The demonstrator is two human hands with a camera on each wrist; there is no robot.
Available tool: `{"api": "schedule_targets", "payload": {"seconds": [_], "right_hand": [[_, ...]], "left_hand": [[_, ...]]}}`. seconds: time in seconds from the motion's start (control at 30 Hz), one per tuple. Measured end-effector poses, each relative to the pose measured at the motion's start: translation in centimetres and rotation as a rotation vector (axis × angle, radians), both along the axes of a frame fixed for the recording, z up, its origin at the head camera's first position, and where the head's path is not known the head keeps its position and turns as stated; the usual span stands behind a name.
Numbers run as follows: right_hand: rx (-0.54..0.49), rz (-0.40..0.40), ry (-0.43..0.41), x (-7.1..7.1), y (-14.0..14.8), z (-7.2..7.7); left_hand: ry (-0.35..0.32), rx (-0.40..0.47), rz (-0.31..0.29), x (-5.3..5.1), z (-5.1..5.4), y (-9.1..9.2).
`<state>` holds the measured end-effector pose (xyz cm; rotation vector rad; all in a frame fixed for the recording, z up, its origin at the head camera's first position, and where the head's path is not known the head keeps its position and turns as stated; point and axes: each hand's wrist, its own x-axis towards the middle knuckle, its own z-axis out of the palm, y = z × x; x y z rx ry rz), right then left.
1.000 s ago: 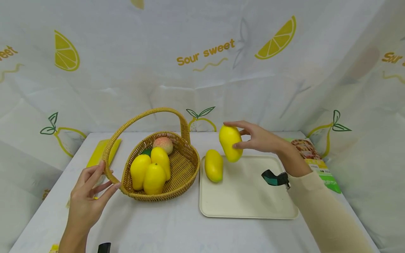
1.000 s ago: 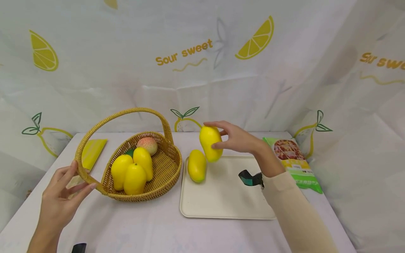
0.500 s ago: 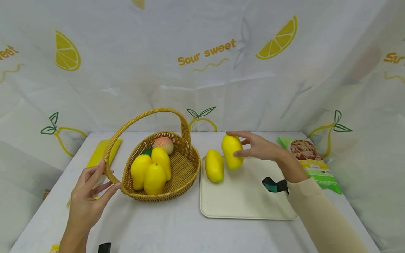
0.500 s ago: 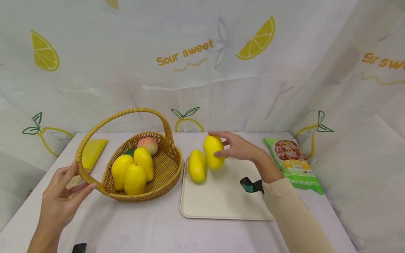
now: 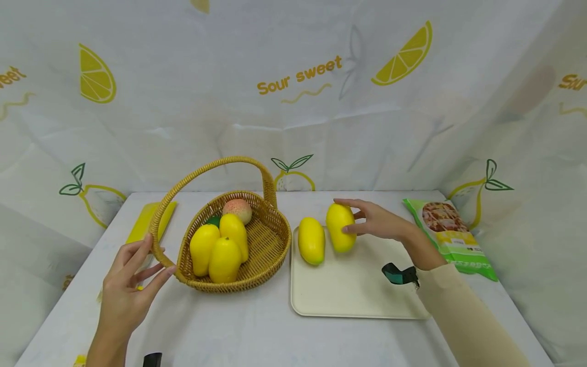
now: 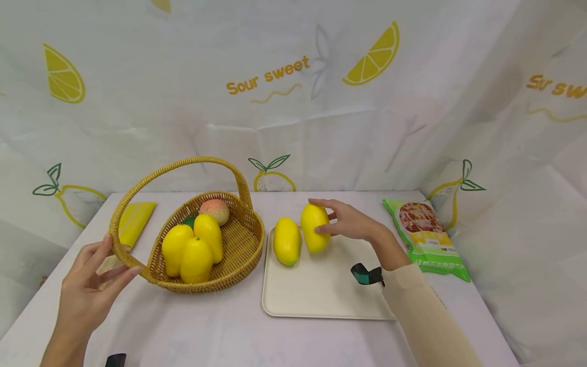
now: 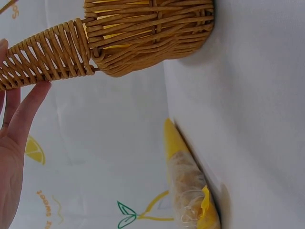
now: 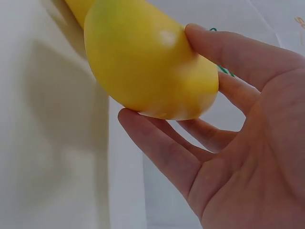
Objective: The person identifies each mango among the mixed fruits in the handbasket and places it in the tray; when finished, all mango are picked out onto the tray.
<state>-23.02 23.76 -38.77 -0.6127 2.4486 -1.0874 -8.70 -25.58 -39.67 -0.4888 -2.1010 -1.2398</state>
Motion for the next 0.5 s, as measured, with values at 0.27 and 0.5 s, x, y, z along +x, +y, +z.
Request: {"api": "schedule_targets", "payload": {"seconds": [0.27,0.5], "right_hand": [[-0.028,-0.01,-0.088,0.0,0.3,-1.6],[-0.056,-0.019,-0.157,0.0,0.3,-2.5]], "left_hand": [[0.041,0.005,-0.026,-0.4,-0.4,-0.2],[0.049,0.01,-0.029,-0.5,-0.6,-0.2]]}}
